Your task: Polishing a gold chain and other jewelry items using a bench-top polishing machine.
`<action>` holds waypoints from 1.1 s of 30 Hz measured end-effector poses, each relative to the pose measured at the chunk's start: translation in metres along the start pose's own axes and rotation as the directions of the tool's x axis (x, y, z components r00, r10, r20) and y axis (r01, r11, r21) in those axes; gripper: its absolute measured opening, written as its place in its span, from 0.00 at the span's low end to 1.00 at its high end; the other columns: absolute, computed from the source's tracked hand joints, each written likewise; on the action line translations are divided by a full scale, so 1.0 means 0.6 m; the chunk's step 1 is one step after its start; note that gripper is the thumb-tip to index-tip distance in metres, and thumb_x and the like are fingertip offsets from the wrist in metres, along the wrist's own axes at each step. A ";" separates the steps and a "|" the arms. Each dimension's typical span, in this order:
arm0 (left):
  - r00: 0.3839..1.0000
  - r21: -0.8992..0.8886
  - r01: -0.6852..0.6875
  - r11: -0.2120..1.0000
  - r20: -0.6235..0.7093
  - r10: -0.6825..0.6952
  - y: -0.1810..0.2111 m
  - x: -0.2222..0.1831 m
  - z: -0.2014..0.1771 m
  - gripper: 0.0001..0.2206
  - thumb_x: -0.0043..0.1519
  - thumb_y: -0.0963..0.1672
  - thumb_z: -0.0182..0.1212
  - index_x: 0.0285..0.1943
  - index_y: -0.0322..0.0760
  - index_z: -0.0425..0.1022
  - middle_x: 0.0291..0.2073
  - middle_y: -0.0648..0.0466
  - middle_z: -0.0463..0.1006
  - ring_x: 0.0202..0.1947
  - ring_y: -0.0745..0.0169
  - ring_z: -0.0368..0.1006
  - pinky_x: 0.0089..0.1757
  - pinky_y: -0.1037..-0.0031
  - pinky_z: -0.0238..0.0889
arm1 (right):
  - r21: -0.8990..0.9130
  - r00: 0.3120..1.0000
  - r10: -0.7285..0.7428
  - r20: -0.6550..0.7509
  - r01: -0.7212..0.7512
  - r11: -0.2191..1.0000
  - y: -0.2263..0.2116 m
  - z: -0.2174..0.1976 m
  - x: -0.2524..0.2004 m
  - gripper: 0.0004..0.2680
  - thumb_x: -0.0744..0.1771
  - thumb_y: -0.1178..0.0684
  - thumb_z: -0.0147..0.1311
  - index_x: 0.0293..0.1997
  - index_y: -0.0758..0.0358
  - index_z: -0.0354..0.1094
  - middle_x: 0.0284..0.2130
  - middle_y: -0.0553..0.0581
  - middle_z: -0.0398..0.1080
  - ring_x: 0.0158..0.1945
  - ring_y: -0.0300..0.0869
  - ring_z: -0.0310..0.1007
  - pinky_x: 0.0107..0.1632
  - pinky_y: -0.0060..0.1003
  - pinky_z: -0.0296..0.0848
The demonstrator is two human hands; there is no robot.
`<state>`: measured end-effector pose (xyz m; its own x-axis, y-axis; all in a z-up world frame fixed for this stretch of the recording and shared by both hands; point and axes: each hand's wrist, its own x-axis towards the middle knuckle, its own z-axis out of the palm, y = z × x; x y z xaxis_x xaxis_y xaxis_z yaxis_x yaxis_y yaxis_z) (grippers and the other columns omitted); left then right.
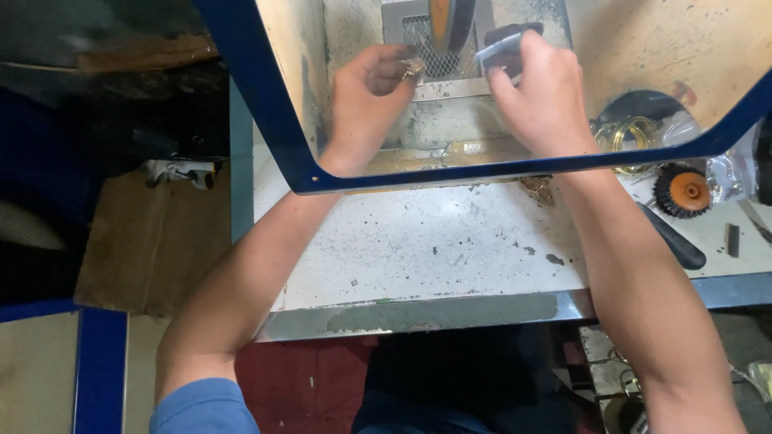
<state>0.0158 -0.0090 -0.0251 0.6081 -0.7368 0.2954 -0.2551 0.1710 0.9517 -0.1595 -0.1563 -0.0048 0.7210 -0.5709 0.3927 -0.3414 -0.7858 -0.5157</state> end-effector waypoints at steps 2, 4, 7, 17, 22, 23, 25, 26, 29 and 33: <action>0.999 0.109 -0.033 0.993 0.038 0.029 -0.006 0.000 -0.002 0.15 0.58 0.36 0.62 0.53 0.39 0.79 0.39 0.55 0.83 0.39 0.69 0.77 0.41 0.80 0.75 | -0.147 0.984 0.034 0.177 -0.008 0.989 0.005 0.002 -0.004 0.10 0.69 0.59 0.50 0.56 0.67 0.68 0.37 0.66 0.76 0.41 0.63 0.73 0.41 0.58 0.68; 0.996 0.180 -0.071 0.981 0.058 0.062 -0.016 0.001 -0.007 0.16 0.57 0.35 0.60 0.53 0.40 0.78 0.41 0.56 0.83 0.40 0.68 0.76 0.41 0.79 0.74 | -0.176 0.945 0.128 0.302 -0.077 0.981 -0.028 0.002 -0.003 0.11 0.69 0.61 0.50 0.57 0.71 0.65 0.40 0.67 0.75 0.43 0.59 0.74 0.43 0.54 0.73; 0.992 0.263 -0.120 0.957 0.078 0.103 -0.020 0.001 -0.009 0.18 0.56 0.35 0.58 0.54 0.41 0.78 0.43 0.57 0.83 0.41 0.68 0.76 0.41 0.79 0.73 | -0.229 0.877 0.200 0.437 -0.106 0.968 -0.037 0.009 -0.002 0.10 0.72 0.56 0.44 0.56 0.74 0.62 0.41 0.72 0.73 0.41 0.60 0.74 0.40 0.54 0.75; 0.996 0.293 -0.075 0.953 0.068 0.057 -0.021 0.003 -0.021 0.16 0.57 0.37 0.57 0.53 0.40 0.78 0.40 0.57 0.82 0.36 0.69 0.74 0.38 0.79 0.71 | 0.155 0.847 0.020 0.531 -0.121 0.980 -0.123 -0.039 -0.017 0.11 0.64 0.57 0.65 0.51 0.60 0.73 0.39 0.53 0.78 0.38 0.40 0.76 0.43 0.34 0.79; 0.993 0.241 -0.112 0.964 0.054 0.102 -0.045 0.010 -0.023 0.15 0.58 0.36 0.61 0.53 0.41 0.78 0.40 0.56 0.82 0.38 0.68 0.76 0.40 0.78 0.72 | 0.072 0.819 -0.062 0.570 0.025 0.997 -0.099 0.000 -0.047 0.11 0.64 0.54 0.62 0.43 0.62 0.60 0.39 0.57 0.68 0.40 0.46 0.67 0.41 0.41 0.64; 0.995 0.228 -0.093 0.969 0.049 0.084 -0.044 0.010 -0.024 0.14 0.59 0.37 0.63 0.53 0.42 0.78 0.36 0.57 0.83 0.37 0.68 0.77 0.39 0.78 0.72 | 0.021 0.844 -0.075 0.531 0.076 0.997 -0.078 0.018 -0.057 0.13 0.65 0.58 0.58 0.26 0.62 0.51 0.23 0.54 0.62 0.26 0.43 0.57 0.28 0.39 0.53; 0.996 0.196 -0.083 0.977 0.048 0.075 -0.053 0.012 -0.024 0.16 0.58 0.36 0.63 0.54 0.41 0.77 0.41 0.55 0.83 0.39 0.67 0.77 0.41 0.78 0.72 | 0.032 0.850 -0.059 0.523 0.050 0.998 -0.093 0.011 -0.063 0.10 0.65 0.57 0.57 0.28 0.63 0.54 0.24 0.54 0.62 0.27 0.44 0.58 0.28 0.40 0.54; 0.997 0.164 -0.072 0.984 0.050 0.065 -0.058 0.014 -0.024 0.17 0.58 0.35 0.62 0.56 0.40 0.76 0.46 0.54 0.83 0.42 0.65 0.78 0.43 0.77 0.73 | 0.044 0.857 -0.040 0.514 0.020 0.999 -0.100 0.007 -0.066 0.09 0.64 0.55 0.55 0.30 0.64 0.56 0.25 0.54 0.62 0.27 0.44 0.60 0.28 0.41 0.54; 1.000 0.134 -0.001 0.991 0.015 -0.001 -0.045 0.012 -0.021 0.17 0.59 0.37 0.66 0.56 0.41 0.76 0.38 0.54 0.84 0.38 0.67 0.80 0.41 0.78 0.75 | 0.331 0.876 0.098 0.473 -0.280 0.901 -0.152 -0.020 -0.043 0.18 0.60 0.68 0.62 0.55 0.64 0.72 0.49 0.58 0.78 0.46 0.41 0.81 0.53 0.31 0.81; 0.998 0.094 -0.063 0.994 0.013 0.062 -0.058 0.016 -0.018 0.17 0.58 0.35 0.66 0.56 0.38 0.76 0.48 0.52 0.84 0.41 0.66 0.82 0.42 0.78 0.75 | 0.572 0.878 0.341 0.336 -0.478 0.666 -0.166 -0.036 -0.021 0.20 0.61 0.70 0.62 0.59 0.65 0.67 0.38 0.53 0.78 0.40 0.34 0.81 0.46 0.26 0.87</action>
<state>0.0385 -0.0150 -0.0548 0.5816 -0.7330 0.3527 -0.3621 0.1550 0.9192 -0.1477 -0.0758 0.0580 0.7191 -0.6894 -0.0873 -0.2271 -0.1144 -0.9671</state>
